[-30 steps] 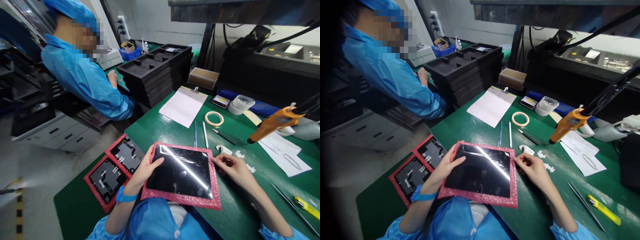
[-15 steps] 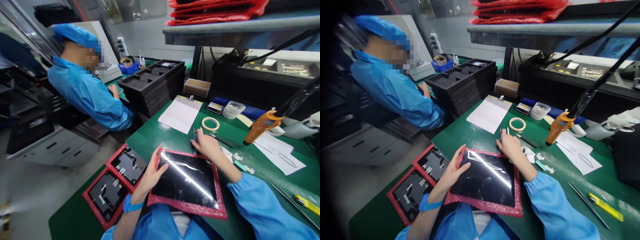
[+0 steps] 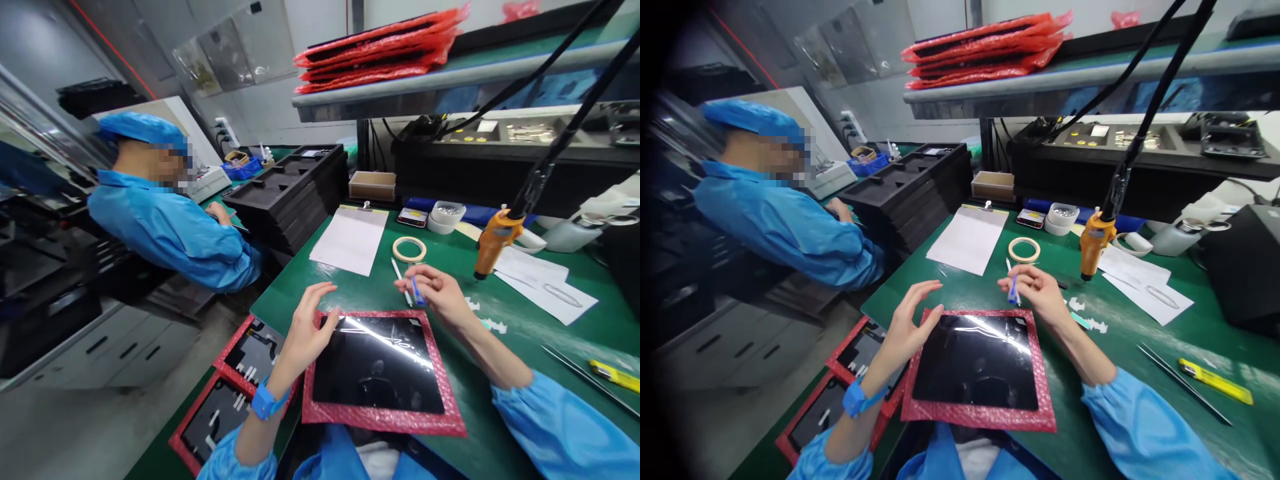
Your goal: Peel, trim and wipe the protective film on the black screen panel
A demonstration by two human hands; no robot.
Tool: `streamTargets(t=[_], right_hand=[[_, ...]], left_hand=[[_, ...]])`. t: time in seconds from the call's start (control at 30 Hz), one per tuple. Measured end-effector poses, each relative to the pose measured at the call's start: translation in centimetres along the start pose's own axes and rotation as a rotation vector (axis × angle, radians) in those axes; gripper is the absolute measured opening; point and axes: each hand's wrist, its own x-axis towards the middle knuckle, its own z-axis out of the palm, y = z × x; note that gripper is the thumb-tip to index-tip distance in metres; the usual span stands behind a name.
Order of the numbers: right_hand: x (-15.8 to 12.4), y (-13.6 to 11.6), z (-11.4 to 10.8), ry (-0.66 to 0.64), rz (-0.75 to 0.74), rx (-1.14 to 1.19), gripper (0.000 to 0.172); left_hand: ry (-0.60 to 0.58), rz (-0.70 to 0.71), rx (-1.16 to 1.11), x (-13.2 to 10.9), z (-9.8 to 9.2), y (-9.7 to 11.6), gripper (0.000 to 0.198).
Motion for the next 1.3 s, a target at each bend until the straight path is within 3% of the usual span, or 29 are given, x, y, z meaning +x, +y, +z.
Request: streamTargets(t=[0.13, 0.2, 0.3, 0.4, 0.5, 0.7, 0.93, 1.1, 1.2, 1.3], right_hand=[[-4.9, 0.8, -0.6, 0.095, 0.023, 0.055, 0.075], [-6.1, 1.7, -1.1, 0.145, 0.047, 0.071, 0.078], [-6.6, 2.7, -2.0, 0.176, 0.094, 0.094, 0.063], [-6.4, 3.0, -2.6, 0.168, 0.132, 0.119, 0.048], [-6.3, 3.0, -2.7, 0.151, 0.15, 0.141, 0.05], [-6.7, 3.0, -2.5, 0.161, 0.17, 0.121, 0.07], [-6.9, 2.4, -1.8, 0.207, 0.172, 0.007, 0.067], [-7.0, 2.3, -0.6, 0.24, 0.17, -0.057, 0.077], [-6.9, 2.1, -0.3, 0.243, 0.175, -0.062, 0.077], [-6.9, 1.9, -0.3, 0.245, 0.173, -0.059, 0.077]], left_hand=[[-0.141, 0.172, -0.011, 5.9, 1.8, 2.3, 0.021], [-0.211, 0.241, -0.008, 8.9, 3.6, 2.8, 0.021], [-0.286, 0.318, 0.01, 12.4, 7.3, 2.6, 0.025], [-0.313, 0.345, 0.035, 13.7, 11.0, 1.1, 0.027], [-0.348, 0.34, 0.052, 13.3, 13.1, -0.9, 0.029], [-0.397, 0.313, 0.07, 13.3, 12.5, -2.8, 0.027], [-0.438, 0.273, 0.068, 13.3, 12.7, -2.8, 0.03], [-0.542, 0.274, 0.029, 12.8, 12.8, -2.0, 0.019], [-0.643, 0.281, -0.007, 12.4, 12.2, -0.8, 0.006], [-0.772, 0.292, -0.031, 12.0, 11.5, 0.5, 0.008]])
